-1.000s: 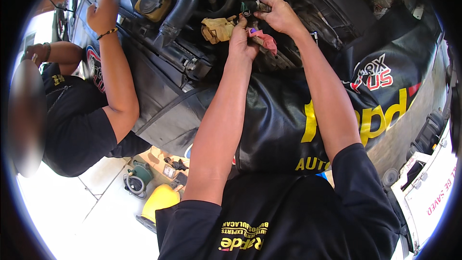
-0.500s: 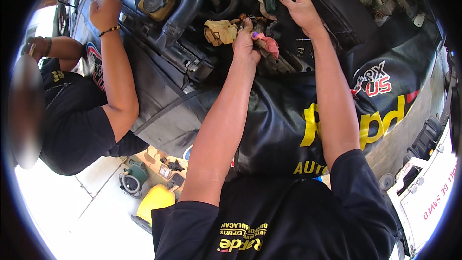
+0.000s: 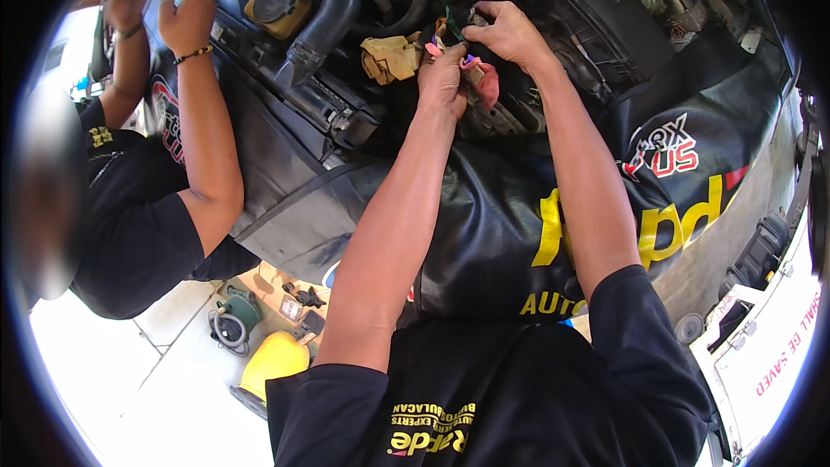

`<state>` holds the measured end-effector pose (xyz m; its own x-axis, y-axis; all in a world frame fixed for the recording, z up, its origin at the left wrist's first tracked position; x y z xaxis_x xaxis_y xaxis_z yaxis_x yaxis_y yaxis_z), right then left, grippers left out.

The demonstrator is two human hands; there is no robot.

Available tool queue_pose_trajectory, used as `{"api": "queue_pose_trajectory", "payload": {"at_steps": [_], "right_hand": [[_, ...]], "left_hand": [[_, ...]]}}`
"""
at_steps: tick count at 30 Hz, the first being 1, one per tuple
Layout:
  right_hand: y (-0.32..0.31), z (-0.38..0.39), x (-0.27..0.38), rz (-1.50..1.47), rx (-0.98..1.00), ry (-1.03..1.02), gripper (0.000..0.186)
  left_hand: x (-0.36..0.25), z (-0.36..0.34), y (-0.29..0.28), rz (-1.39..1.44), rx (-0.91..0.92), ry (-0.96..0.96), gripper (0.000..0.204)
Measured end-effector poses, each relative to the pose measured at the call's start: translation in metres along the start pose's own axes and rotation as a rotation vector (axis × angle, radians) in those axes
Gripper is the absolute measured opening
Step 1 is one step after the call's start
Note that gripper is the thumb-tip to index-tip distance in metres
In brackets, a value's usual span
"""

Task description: The person sprays a cleaning agent into the engine bay and wipes components with a cloth. They retrieve a tool from a nearby cart and use it to adjust parts within the engine while another person assists nearby.

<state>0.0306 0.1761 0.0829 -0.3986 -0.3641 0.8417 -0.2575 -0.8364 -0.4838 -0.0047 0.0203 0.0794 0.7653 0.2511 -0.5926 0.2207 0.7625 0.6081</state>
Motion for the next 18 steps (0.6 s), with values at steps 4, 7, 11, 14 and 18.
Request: {"api": "queue_pose_trajectory", "payload": {"at_steps": [4, 7, 11, 14, 18], "right_hand": [[0.007, 0.012, 0.034, 0.187, -0.089, 0.158, 0.062], [0.007, 0.007, 0.019, 0.189, -0.097, 0.124, 0.060], [-0.001, 0.001, 0.006, -0.017, -0.041, -0.010, 0.051], [-0.004, -0.004, -0.005, -0.285, -0.039, -0.024, 0.037], [-0.020, -0.002, 0.004, -0.528, -0.154, -0.112, 0.035]], "left_hand": [[0.005, -0.002, -0.012, 0.024, -0.076, -0.017, 0.026], [0.004, -0.001, -0.005, -0.009, -0.066, -0.018, 0.028], [0.004, -0.005, -0.011, 0.017, -0.124, -0.025, 0.024], [0.006, -0.007, -0.011, -0.015, -0.180, -0.033, 0.023], [0.005, -0.009, -0.016, -0.081, -0.149, 0.046, 0.027]]}}
Point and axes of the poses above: each hand's wrist, its own z-axis away from the middle knuckle, its own y-axis out of the palm, x = y × z, the point moved 4 cm from there along -z, towards the middle knuckle, and after that the axes turned 9 degrees about x, right-handed, at the moved point
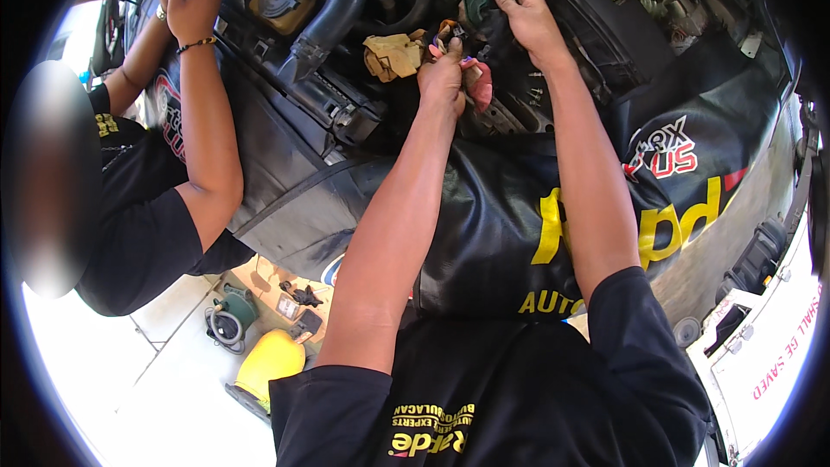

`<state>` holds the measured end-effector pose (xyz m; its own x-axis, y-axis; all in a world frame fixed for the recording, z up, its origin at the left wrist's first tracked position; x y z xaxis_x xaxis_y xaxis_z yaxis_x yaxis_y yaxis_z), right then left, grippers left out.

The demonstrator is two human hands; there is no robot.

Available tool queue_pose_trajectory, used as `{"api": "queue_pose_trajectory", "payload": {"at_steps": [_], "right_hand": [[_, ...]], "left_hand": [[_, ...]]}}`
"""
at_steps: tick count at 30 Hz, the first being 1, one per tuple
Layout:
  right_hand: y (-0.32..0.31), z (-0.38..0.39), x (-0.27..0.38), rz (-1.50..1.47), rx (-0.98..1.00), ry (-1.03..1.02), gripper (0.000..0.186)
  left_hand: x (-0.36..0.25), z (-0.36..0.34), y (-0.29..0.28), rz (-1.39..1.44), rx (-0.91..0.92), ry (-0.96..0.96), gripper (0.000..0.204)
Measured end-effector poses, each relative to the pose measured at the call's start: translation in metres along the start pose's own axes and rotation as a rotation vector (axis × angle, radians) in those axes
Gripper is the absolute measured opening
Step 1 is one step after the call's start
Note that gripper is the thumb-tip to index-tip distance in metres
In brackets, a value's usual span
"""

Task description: The person sprays a cleaning agent into the engine bay and wipes components with a cloth. They retrieve a tool from a nearby cart and use it to adjust parts within the engine while another person assists nearby.

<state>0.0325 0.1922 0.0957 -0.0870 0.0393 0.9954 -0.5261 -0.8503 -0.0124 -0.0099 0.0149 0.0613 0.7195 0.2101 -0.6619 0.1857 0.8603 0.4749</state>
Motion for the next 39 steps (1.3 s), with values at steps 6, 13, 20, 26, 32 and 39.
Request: {"api": "queue_pose_trajectory", "payload": {"at_steps": [6, 13, 20, 26, 32, 39], "right_hand": [[0.022, 0.003, -0.006, 0.652, 0.206, 0.023, 0.037], [0.017, 0.006, 0.002, 0.511, 0.318, 0.173, 0.054], [0.031, 0.011, 0.009, 0.622, 0.153, 0.183, 0.054], [0.037, 0.013, 0.009, 0.698, 0.049, 0.157, 0.059], [0.039, 0.017, 0.014, 0.689, -0.058, 0.089, 0.037], [0.019, 0.002, -0.009, 0.282, 0.178, 0.054, 0.033]], "left_hand": [[0.008, -0.007, -0.002, -0.037, 0.064, -0.036, 0.028], [0.013, -0.001, -0.002, 0.061, -0.025, -0.107, 0.027], [0.021, -0.007, -0.015, 0.253, 0.007, -0.225, 0.027], [0.012, 0.002, -0.003, 0.265, 0.012, -0.219, 0.026], [0.011, 0.005, -0.002, 0.196, -0.032, -0.308, 0.026], [0.021, -0.010, -0.011, 0.255, 0.051, -0.218, 0.034]]}}
Point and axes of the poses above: each hand's wrist, its own z-axis away from the middle knuckle, its own y-axis out of the palm, x = y × z, the point moved 4 cm from there along -z, towards the middle knuckle, and after that the axes turned 9 degrees about x, right-handed, at the moved point
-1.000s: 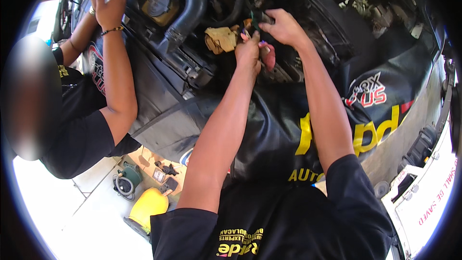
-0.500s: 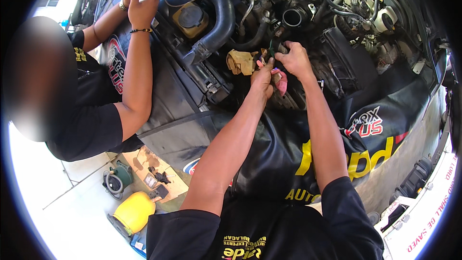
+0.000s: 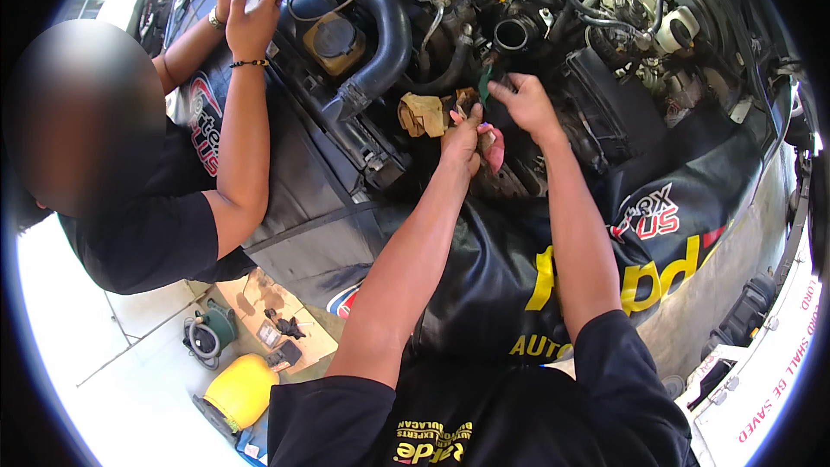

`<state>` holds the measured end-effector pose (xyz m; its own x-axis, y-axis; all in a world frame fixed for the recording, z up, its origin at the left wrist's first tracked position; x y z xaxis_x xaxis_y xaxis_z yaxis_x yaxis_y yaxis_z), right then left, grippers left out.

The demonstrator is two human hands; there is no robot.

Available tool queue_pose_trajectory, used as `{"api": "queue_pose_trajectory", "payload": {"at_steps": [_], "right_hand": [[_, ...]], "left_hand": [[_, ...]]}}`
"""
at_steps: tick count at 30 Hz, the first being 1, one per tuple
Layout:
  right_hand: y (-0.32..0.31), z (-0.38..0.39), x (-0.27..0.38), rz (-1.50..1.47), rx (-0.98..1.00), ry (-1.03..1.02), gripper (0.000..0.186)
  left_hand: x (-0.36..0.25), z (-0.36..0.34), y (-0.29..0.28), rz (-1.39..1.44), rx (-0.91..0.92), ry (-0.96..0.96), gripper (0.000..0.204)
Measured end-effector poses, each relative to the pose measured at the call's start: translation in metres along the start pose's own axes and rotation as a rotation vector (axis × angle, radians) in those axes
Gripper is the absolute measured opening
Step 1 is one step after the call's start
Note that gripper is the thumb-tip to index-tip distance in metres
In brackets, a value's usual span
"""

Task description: The person sprays a cleaning agent into the engine bay and wipes components with a cloth. They retrieve a tool from a nearby cart and use it to adjust parts within the engine while another person assists nearby.

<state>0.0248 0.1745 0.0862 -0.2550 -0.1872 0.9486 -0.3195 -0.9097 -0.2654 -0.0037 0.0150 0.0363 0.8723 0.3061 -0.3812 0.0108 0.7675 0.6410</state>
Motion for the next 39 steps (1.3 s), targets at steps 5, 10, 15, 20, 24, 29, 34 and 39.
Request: {"api": "queue_pose_trajectory", "payload": {"at_steps": [5, 10, 15, 20, 24, 29, 34, 39], "right_hand": [[-0.024, 0.006, 0.013, -0.228, -0.100, 0.046, 0.045], [-0.008, 0.000, -0.018, 0.240, -0.012, 0.017, 0.063], [0.003, 0.013, 0.023, 0.297, 0.204, 0.070, 0.043], [-0.003, 0.008, 0.005, 0.171, 0.128, 0.083, 0.039], [0.001, 0.008, 0.017, 0.228, 0.152, 0.148, 0.048], [0.012, 0.008, 0.008, 0.426, -0.150, 0.183, 0.046], [0.002, 0.001, -0.002, 0.103, -0.169, 0.185, 0.042], [-0.001, -0.003, -0.016, 0.117, -0.061, -0.012, 0.040]], "left_hand": [[-0.006, 0.014, 0.003, -0.056, -0.076, -0.035, 0.034], [-0.003, 0.005, 0.003, -0.068, -0.039, -0.001, 0.031], [-0.004, 0.004, 0.001, -0.035, -0.059, -0.005, 0.029], [-0.004, 0.013, 0.012, -0.083, 0.063, -0.067, 0.028], [-0.005, 0.001, -0.004, -0.036, 0.008, -0.041, 0.026], [-0.003, -0.003, -0.004, -0.097, -0.020, -0.009, 0.025], [-0.005, -0.001, -0.004, -0.040, -0.027, 0.004, 0.023], [-0.006, 0.000, 0.003, -0.022, -0.041, 0.007, 0.018]]}}
Point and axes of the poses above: each hand's wrist, its own z-axis away from the middle knuckle, its own y-axis out of the palm, x = y × z, the point moved 4 cm from there along -z, towards the middle knuckle, and after that the axes turned 9 degrees about x, right-handed, at the moved point
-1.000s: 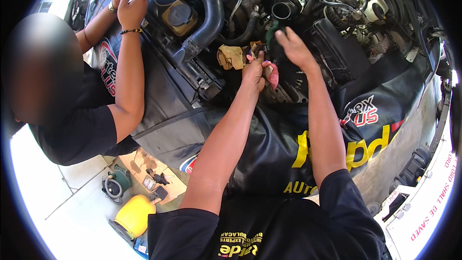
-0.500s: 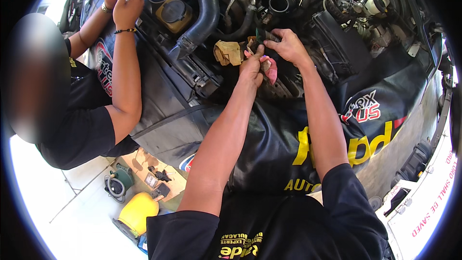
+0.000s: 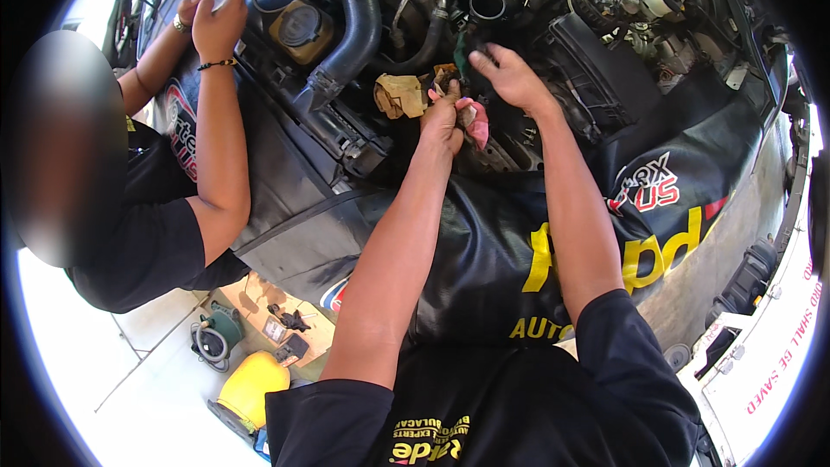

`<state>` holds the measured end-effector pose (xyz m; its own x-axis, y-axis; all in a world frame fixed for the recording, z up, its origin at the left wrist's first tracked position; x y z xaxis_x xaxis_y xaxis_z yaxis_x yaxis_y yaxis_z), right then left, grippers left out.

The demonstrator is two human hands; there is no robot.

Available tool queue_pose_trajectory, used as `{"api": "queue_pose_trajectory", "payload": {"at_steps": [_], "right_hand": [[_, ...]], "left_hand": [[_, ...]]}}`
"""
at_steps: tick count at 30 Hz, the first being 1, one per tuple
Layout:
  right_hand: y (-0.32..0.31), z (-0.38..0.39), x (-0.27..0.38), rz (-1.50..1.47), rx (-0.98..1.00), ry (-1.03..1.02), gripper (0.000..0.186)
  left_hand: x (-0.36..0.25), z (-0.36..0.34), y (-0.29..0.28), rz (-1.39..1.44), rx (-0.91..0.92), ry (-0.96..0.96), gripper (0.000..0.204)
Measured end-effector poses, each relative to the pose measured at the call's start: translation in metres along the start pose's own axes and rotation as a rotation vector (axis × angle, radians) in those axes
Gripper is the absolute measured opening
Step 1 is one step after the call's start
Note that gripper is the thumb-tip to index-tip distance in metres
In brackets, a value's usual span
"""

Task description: The person sprays a cleaning agent into the engine bay and wipes components with a cloth. They retrieve a tool from a nearby cart and use it to adjust parts within the engine while another person assists nearby.

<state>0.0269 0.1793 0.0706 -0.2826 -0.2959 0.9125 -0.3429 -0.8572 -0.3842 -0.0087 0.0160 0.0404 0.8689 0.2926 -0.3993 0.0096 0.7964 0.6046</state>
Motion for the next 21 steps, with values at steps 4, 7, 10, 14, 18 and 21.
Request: {"api": "queue_pose_trajectory", "payload": {"at_steps": [4, 7, 10, 14, 18, 21], "right_hand": [[0.002, 0.010, 0.020, 0.131, 0.220, 0.017, 0.049], [-0.001, 0.011, 0.032, 0.153, 0.219, 0.075, 0.048], [-0.002, 0.012, 0.030, 0.156, 0.176, 0.086, 0.044], [0.004, 0.008, 0.026, 0.196, 0.133, 0.139, 0.044], [0.011, 0.007, 0.019, 0.266, -0.199, 0.172, 0.043], [0.000, -0.001, 0.008, -0.030, -0.010, 0.149, 0.042]], "left_hand": [[0.000, 0.000, -0.005, 0.010, 0.011, 0.045, 0.017], [-0.001, -0.002, -0.007, 0.024, 0.042, -0.003, 0.022], [0.002, -0.003, -0.008, 0.013, 0.061, -0.034, 0.026], [0.002, -0.003, -0.011, -0.047, 0.022, -0.015, 0.029], [0.001, -0.001, -0.006, -0.138, 0.040, -0.056, 0.030], [-0.001, 0.002, -0.005, -0.108, 0.022, -0.023, 0.029]]}}
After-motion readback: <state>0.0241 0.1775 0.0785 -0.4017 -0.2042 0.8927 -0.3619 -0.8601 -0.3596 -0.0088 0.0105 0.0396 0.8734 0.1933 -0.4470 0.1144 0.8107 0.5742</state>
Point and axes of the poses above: each hand's wrist, its own z-axis away from the middle knuckle, its own y-axis out of the palm, x = y × z, the point moved 4 cm from there along -z, towards the middle knuckle, and after that the axes turned 9 degrees about x, right-handed, at the moved point
